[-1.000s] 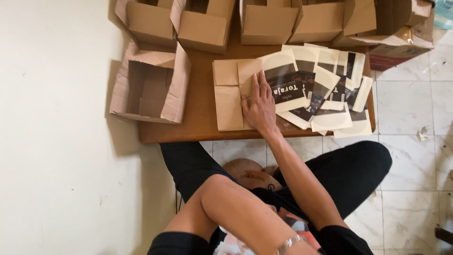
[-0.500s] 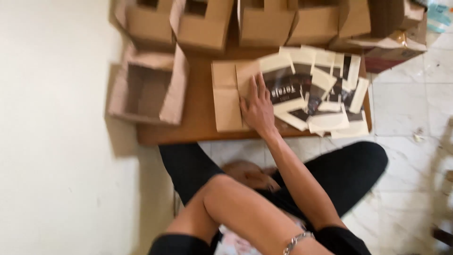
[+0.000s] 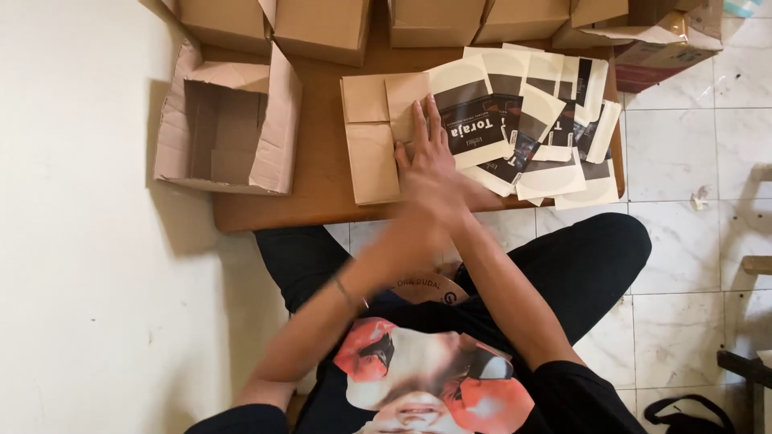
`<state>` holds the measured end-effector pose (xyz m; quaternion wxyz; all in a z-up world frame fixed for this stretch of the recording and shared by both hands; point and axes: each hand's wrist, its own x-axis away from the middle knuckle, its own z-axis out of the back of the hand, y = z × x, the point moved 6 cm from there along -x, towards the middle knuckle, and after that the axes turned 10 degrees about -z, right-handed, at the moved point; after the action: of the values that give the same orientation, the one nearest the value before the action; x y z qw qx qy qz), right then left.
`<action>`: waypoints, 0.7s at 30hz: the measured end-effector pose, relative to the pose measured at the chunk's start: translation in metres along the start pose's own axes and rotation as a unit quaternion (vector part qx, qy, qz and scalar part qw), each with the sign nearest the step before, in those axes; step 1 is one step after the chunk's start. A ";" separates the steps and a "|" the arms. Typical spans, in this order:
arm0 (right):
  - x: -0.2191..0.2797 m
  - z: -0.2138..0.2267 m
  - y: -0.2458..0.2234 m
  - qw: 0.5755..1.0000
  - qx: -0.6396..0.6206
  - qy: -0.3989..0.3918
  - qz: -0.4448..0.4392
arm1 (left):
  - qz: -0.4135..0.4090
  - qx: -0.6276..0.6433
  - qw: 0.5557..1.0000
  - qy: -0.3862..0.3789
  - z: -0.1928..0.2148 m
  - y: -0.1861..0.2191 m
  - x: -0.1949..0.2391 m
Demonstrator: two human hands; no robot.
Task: The person is assembling cardboard boxes by hand and placing labeled coffee bags inside them on a low table.
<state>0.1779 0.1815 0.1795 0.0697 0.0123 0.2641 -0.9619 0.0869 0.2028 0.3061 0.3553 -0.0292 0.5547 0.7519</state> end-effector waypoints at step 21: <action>0.001 -0.015 0.029 0.993 -0.113 -0.043 -0.012 | 0.247 -0.362 0.883 0.169 0.084 -0.183 0.066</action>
<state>0.1807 0.1641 0.1515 0.0699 -0.0404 0.3680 -0.9263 0.1706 0.3315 0.1609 0.0237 -0.1447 0.2851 0.9472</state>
